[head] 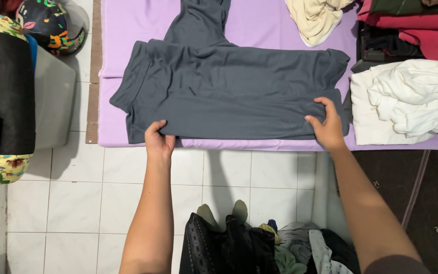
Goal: The person places a folded shirt into a wardrobe, then lays another shirt onto a flat surface, folds it by hand, and puts it inside the wardrobe.
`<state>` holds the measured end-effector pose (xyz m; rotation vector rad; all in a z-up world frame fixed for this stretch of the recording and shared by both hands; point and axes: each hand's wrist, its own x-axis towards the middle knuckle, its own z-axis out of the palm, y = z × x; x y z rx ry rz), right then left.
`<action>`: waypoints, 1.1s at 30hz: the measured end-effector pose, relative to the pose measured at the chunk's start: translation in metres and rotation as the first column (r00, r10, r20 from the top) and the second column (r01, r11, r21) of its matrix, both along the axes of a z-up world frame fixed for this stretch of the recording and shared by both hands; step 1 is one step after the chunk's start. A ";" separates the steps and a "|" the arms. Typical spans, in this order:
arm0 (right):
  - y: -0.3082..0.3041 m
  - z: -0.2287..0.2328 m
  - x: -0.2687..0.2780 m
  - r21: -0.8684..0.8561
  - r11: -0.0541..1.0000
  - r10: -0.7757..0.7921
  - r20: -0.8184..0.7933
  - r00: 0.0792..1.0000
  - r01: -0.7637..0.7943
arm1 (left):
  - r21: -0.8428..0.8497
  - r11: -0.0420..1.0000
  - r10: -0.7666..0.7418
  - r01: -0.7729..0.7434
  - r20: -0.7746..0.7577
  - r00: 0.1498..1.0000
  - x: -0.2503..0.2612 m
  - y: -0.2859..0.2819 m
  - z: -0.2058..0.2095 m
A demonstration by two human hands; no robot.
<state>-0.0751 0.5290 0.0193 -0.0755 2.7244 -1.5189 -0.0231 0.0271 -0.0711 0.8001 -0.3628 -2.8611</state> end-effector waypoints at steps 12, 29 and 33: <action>-0.028 0.034 0.003 0.544 0.836 0.085 -0.259 0.962 0.072 | -0.767 0.231 0.272 0.598 0.641 0.717 0.022 0.009 0.098; -0.292 0.004 -0.070 0.342 0.844 0.462 -0.071 0.884 -0.414 | -0.664 -0.745 -0.178 0.067 0.295 0.939 0.002 0.050 0.055; -0.303 0.001 -0.075 0.384 0.823 0.453 0.001 0.891 -0.419 | -0.647 -0.754 -0.139 0.111 0.323 0.936 0.000 0.051 0.061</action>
